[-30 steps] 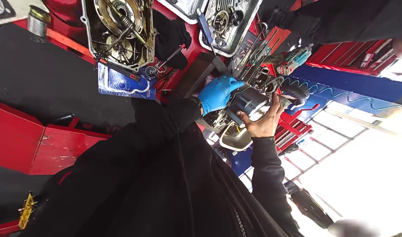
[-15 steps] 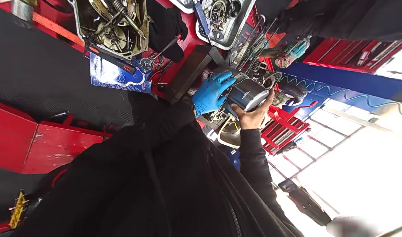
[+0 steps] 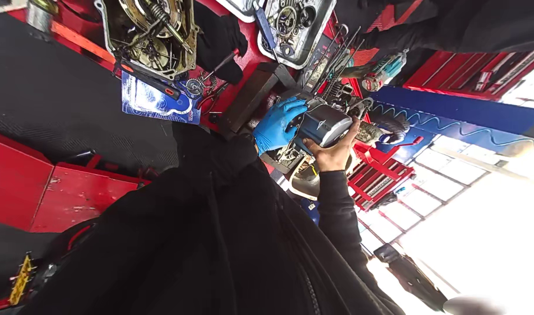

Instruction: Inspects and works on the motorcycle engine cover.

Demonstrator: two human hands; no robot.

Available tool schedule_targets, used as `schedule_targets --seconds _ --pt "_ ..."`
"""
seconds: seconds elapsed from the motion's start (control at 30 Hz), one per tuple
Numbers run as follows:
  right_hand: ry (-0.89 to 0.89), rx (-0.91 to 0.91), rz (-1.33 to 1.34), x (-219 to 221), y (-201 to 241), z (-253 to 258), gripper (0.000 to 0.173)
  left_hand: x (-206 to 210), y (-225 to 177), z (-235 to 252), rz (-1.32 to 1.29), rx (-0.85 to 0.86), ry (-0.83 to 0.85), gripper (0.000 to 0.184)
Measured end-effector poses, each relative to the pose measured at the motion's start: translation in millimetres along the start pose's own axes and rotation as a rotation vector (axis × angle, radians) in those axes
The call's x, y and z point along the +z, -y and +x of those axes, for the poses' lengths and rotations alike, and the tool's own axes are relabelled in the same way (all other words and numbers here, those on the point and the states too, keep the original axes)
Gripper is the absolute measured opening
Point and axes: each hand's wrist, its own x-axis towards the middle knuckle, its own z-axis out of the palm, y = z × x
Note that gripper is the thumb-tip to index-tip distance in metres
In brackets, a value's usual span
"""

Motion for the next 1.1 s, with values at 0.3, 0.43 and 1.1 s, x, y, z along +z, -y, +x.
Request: schedule_targets --seconds 0.3,0.43,1.1 --pt "0.098 -0.138 0.019 -25.4 -11.0 -3.1 0.131 -5.7 -0.5 2.4 -0.011 -0.076 0.038 0.072" --pt "-0.194 -0.502 0.082 -84.5 -23.6 20.8 0.09 -7.1 0.9 3.9 0.014 -0.122 0.055 0.073" --pt "-0.236 -0.601 0.092 15.7 -2.4 47.4 0.102 -13.1 -2.1 5.1 -0.013 -0.113 0.088 0.065"
